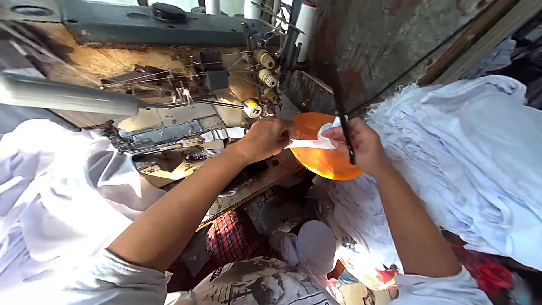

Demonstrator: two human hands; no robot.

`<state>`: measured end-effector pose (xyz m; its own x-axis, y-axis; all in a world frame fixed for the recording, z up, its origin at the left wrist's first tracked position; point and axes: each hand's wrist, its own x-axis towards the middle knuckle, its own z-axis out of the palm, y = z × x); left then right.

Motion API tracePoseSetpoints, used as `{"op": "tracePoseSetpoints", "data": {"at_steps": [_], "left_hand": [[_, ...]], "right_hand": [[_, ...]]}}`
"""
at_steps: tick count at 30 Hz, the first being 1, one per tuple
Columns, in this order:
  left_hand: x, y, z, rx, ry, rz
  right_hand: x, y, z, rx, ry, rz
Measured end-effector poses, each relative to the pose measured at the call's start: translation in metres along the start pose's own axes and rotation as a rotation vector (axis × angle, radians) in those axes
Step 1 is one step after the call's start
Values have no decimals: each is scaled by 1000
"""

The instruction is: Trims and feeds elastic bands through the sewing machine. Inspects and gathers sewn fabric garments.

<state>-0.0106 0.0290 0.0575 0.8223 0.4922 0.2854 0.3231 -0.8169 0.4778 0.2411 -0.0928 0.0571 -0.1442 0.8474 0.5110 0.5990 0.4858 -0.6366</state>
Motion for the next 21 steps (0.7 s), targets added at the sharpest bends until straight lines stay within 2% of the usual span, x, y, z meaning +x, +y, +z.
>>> {"op": "tracePoseSetpoints", "data": {"at_steps": [3, 7, 11, 16, 21], "left_hand": [[-3, -2, 1, -50, 48, 16], [-4, -3, 0, -103, 42, 49], [-4, -10, 10, -165, 102, 80], [-13, -8, 35, -284, 345, 174], [-29, 6, 76, -175, 689, 160]], "right_hand": [[31, 8, 7, -18, -185, -8], [45, 19, 15, 37, -362, 47], [43, 23, 22, 134, -295, 79], [36, 14, 29, 76, -253, 154], [24, 24, 28, 54, -206, 125]]}}
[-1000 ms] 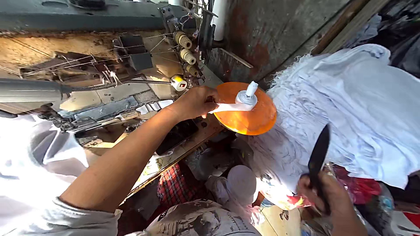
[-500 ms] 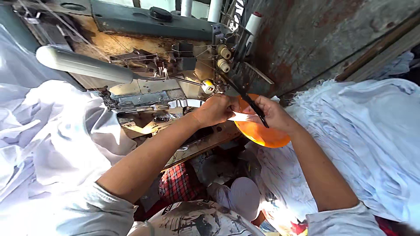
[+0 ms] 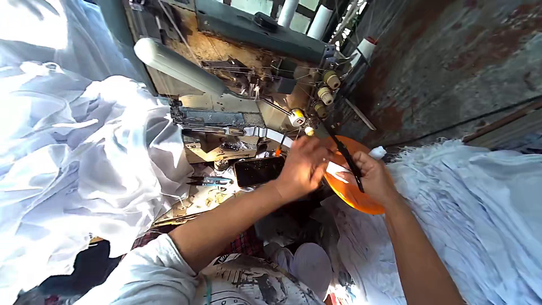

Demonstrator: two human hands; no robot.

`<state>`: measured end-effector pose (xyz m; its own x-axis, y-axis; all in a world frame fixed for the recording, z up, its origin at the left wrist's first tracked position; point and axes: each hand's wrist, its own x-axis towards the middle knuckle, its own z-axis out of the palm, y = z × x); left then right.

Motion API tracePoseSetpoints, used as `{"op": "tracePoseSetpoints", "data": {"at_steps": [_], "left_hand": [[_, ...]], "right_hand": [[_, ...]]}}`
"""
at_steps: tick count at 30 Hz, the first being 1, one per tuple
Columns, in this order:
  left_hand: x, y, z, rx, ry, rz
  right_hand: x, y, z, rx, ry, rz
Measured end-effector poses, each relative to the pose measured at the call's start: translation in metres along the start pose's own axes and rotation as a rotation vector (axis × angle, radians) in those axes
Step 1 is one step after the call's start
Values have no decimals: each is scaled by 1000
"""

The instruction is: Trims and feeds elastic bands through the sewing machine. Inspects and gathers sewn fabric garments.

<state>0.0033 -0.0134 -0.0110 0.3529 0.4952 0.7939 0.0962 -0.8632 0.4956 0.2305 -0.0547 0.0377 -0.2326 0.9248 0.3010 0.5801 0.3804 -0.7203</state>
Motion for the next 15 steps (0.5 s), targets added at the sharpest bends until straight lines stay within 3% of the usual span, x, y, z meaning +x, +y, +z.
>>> {"op": "tracePoseSetpoints", "data": {"at_steps": [3, 5, 8, 11, 15], "left_hand": [[-28, 29, 15, -383, -80, -91], [-30, 48, 23, -825, -170, -444], [-5, 55, 31, -1334, -27, -933], [15, 58, 43, -1519, 166, -1101], [20, 55, 53, -1535, 309, -1137]], "right_hand": [[-1, 0, -5, 61, 39, -16], [-1, -2, -6, 98, 57, -7], [-4, -8, -6, 122, 78, 20], [-7, -14, -5, 110, 114, 16], [-13, -25, -3, 110, 168, -6]]}}
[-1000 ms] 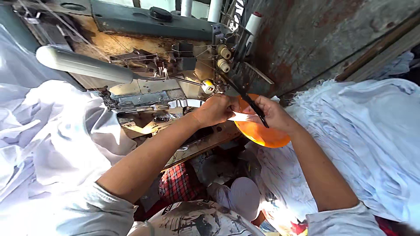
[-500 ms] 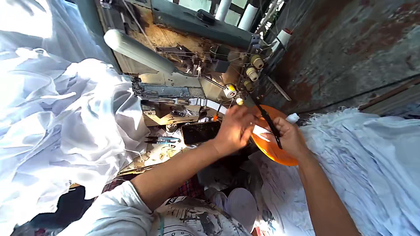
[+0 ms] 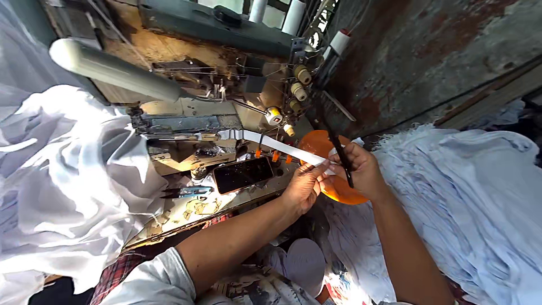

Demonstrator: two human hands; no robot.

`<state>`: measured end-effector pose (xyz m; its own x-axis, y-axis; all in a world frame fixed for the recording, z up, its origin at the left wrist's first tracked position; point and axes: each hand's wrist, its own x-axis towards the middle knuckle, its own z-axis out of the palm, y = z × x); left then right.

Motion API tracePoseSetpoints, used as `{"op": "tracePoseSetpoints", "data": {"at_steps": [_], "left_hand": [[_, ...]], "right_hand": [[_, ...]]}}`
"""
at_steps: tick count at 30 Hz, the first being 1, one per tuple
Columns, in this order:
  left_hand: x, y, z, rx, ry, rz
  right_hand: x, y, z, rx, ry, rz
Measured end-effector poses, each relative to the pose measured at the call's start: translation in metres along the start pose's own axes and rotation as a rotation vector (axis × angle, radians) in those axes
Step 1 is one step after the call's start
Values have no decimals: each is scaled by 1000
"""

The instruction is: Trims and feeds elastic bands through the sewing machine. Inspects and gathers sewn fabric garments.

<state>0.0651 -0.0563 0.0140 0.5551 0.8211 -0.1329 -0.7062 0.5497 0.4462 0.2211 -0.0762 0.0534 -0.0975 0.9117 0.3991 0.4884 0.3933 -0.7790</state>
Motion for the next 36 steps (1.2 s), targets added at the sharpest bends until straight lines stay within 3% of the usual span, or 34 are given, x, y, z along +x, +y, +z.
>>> {"op": "tracePoseSetpoints", "data": {"at_steps": [10, 17, 21, 26, 31, 36], "left_hand": [[6, -3, 9, -82, 83, -4], [10, -17, 18, 28, 50, 8], [10, -20, 18, 13, 38, 3], [5, -14, 10, -53, 38, 48], [0, -8, 1, 65, 19, 165], [-2, -4, -1, 120, 84, 189]], "right_hand": [[-10, -1, -23, -55, 97, -31], [-60, -3, -71, -210, 275, -1], [-89, -11, -105, -307, 183, 112], [-95, -23, -129, -631, -90, 367], [-79, -22, -130, -686, -289, 373], [-73, -12, -131, -662, -339, 306]]}}
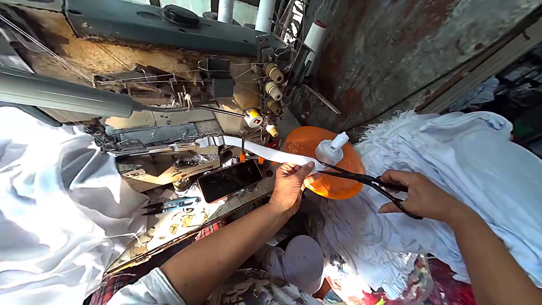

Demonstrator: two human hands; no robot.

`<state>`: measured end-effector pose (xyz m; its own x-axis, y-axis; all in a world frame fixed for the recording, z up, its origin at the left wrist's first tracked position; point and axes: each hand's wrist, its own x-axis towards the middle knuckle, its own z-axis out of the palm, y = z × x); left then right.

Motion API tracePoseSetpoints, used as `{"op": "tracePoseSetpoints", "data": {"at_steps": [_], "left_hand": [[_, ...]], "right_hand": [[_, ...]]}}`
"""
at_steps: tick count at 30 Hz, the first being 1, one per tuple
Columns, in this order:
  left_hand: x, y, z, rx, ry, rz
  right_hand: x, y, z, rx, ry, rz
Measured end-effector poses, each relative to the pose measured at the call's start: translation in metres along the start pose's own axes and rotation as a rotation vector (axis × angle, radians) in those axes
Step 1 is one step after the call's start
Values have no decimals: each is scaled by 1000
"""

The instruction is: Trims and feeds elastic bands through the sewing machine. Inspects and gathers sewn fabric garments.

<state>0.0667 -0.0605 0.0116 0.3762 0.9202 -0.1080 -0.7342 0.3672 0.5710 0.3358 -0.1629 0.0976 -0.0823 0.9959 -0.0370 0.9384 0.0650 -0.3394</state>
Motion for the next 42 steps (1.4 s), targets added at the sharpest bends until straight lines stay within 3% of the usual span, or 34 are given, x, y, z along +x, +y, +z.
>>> {"op": "tracePoseSetpoints", "data": {"at_steps": [17, 42], "left_hand": [[-3, 4, -10, 62, 21, -36], [-5, 5, -16, 15, 29, -47]], "right_hand": [[15, -10, 19, -202, 253, -301], [18, -14, 29, -306, 358, -384]]}}
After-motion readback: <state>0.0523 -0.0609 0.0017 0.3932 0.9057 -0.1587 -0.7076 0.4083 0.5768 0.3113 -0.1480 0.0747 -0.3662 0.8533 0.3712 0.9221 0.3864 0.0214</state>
